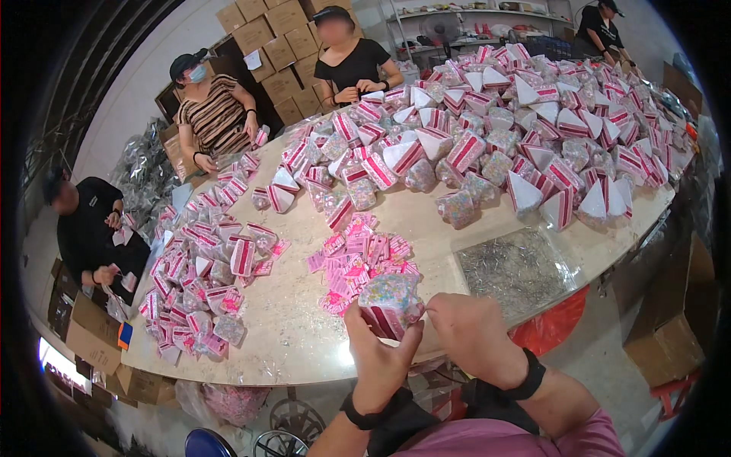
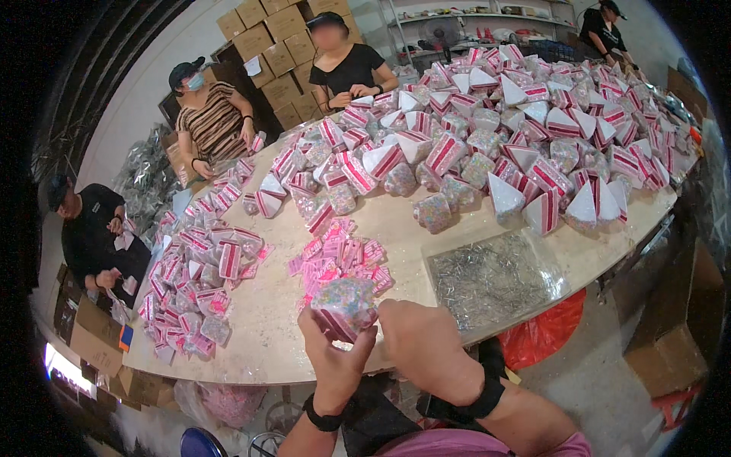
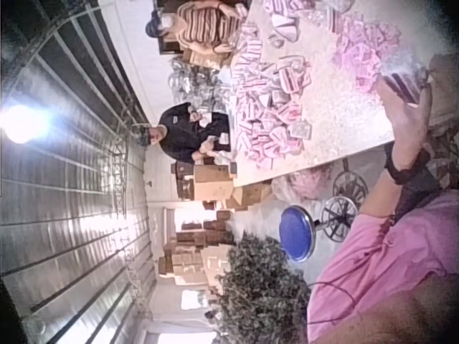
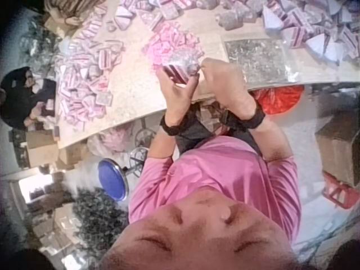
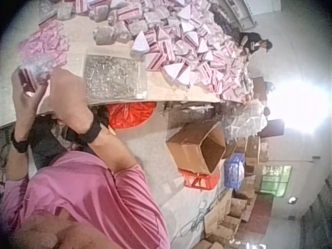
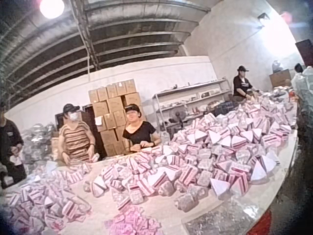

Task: Packing triangular items into small plastic bags and adding stickers or tags.

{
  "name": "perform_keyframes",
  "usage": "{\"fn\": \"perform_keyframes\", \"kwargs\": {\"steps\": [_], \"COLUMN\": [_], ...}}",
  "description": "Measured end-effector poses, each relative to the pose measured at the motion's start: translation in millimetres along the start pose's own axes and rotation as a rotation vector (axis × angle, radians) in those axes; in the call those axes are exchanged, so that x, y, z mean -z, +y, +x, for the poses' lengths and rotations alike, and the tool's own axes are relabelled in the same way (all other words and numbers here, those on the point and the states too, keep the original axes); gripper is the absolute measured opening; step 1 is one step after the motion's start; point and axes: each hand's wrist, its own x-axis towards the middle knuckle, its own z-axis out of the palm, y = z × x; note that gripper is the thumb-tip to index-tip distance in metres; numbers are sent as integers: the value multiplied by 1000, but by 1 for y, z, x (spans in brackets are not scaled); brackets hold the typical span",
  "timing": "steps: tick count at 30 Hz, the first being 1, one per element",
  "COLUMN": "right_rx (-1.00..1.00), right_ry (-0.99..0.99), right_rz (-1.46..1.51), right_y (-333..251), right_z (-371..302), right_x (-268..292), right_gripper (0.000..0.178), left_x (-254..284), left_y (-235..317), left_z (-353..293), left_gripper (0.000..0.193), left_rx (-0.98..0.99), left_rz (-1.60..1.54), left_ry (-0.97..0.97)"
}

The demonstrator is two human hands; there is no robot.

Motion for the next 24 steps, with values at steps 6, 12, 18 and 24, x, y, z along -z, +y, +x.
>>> {"fn": "perform_keyframes", "kwargs": {"steps": [6, 12, 18, 24], "right_rx": [102, 28, -286, -388], "right_ry": [-27, -16, -174, -184], "right_rz": [-147, -42, 415, 518], "right_y": [-7, 7, 21, 0], "right_z": [1, 6, 21, 29], "right_x": [5, 2, 0, 4], "right_gripper": [11, 7, 11, 41], "left_x": [2, 1, 0, 10], "left_y": [3, 11, 12, 8], "left_z": [4, 7, 8, 19], "left_gripper": [71, 69, 65, 61], "left_rx": [102, -48, 21, 59], "left_rz": [-95, 136, 147, 41], "left_ry": [-40, -29, -48, -116]}}
